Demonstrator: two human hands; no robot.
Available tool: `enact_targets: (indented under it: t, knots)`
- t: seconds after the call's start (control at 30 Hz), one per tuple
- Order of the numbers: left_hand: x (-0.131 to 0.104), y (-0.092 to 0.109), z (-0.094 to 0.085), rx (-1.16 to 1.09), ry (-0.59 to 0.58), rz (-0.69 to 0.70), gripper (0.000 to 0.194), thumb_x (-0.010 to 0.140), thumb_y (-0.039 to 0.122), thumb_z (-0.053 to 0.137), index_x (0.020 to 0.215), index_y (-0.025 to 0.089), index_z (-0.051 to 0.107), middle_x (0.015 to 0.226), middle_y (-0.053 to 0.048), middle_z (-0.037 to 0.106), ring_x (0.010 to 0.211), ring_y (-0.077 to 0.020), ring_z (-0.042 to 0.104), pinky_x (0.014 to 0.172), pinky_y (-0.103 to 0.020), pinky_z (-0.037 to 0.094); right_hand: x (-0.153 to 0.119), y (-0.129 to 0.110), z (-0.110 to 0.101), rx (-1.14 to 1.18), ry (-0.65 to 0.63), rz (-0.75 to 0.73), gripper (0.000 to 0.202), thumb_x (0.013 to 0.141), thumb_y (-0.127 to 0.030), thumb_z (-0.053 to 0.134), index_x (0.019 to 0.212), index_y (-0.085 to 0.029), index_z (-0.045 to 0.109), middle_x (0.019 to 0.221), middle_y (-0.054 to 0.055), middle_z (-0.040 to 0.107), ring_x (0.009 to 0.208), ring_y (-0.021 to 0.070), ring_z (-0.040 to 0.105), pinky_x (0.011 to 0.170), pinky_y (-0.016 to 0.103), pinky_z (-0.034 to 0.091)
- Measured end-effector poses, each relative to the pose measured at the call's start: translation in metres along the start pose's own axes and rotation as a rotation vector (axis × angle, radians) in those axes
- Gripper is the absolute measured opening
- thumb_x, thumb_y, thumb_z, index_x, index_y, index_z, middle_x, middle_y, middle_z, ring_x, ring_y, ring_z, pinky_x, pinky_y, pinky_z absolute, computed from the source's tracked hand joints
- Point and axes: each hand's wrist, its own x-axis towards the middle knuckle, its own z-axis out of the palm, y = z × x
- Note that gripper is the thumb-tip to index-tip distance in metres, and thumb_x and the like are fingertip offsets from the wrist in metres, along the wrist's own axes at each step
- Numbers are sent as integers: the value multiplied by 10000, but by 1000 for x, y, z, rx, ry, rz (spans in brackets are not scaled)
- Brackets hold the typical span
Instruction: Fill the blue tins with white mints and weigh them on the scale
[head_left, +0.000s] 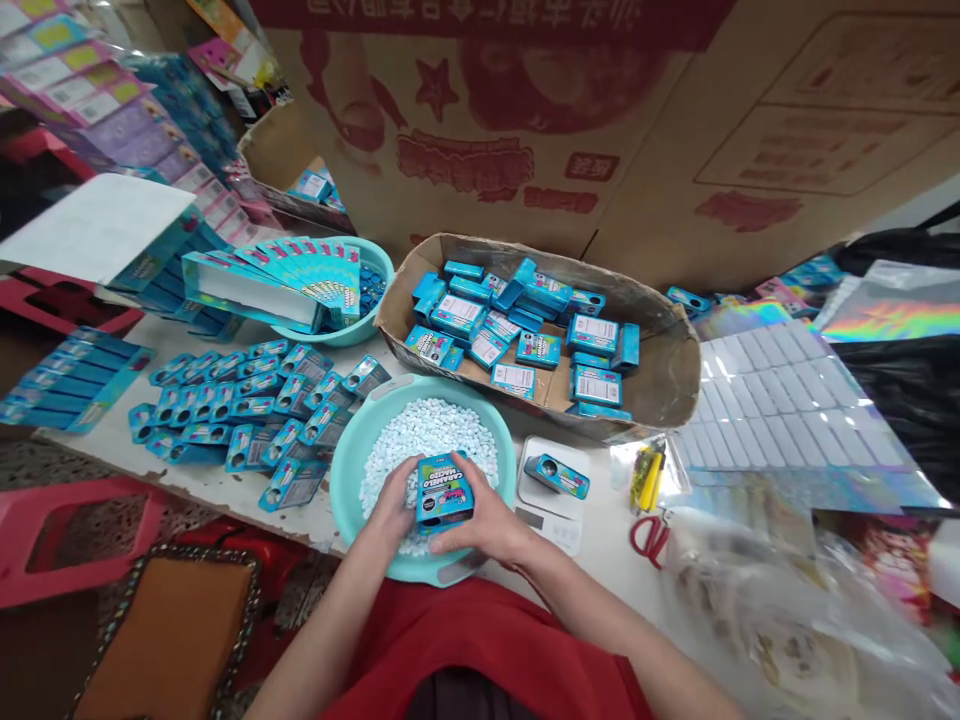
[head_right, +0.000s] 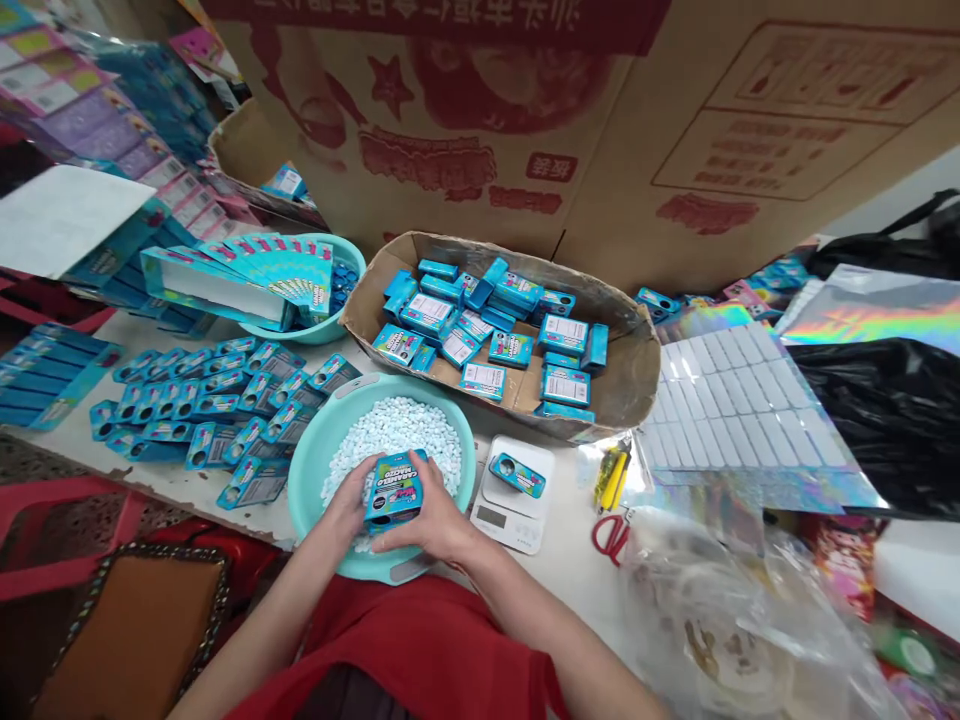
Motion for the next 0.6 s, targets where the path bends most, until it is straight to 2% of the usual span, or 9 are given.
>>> enact_targets:
  t: [0.1,0.17,0.3,0.4,0.47,0.53,0.6]
  knots:
    - [-7,-1,-5,9,52,-153,242,634,299,689,801,174,567,657,-36,652,631,-226,642,600,-337,524,-8,3,3,-187,-65,51,1187,424,-84,793,1457,-205,221,1531,145,92,1404,312,87,1134,449,145]
    - [-10,-2,-7,21,71,-204,206,649,300,669,788,184,570,639,-47,650,628,-246,646,589,-360,528,-13,5,7,-246,-65,79,1128,491,-29,719,1469,-184,179,1535,164,38,1410,293,48,1139,450,121]
    - [-14,-2,-5,50,58,-270,186,664,325,657,780,202,578,630,-60,647,649,-270,652,591,-388,531,-20,9,15,-259,12,33,1003,575,-61,709,1452,-187,240,1538,149,27,1411,274,86,1137,431,173]
    - [-15,-2,-4,72,41,-271,176,660,315,668,761,201,580,624,-64,640,664,-280,653,599,-395,528,-22,10,13,-251,18,-38,974,557,-93,761,1420,-207,322,1540,129,30,1407,287,114,1123,416,228]
    - [-15,-3,-4,80,33,-241,155,657,282,673,751,200,581,617,-58,634,655,-277,649,598,-391,527,-22,8,7,-252,-9,-60,1053,503,-118,812,1423,-212,308,1540,137,7,1406,298,111,1116,415,242]
    - [-14,-3,-4,86,27,-226,137,667,259,668,756,200,583,618,-50,629,627,-261,642,597,-381,527,-21,7,0,-275,-67,-80,1128,484,-82,803,1451,-191,233,1534,163,-40,1407,294,111,1100,394,275]
    - [-13,-5,-3,80,28,-237,120,691,258,653,765,195,583,626,-48,629,591,-237,631,597,-369,529,-19,6,-5,-344,-124,-148,1044,539,-18,724,1449,-178,239,1531,170,-15,1405,282,134,1084,376,303]
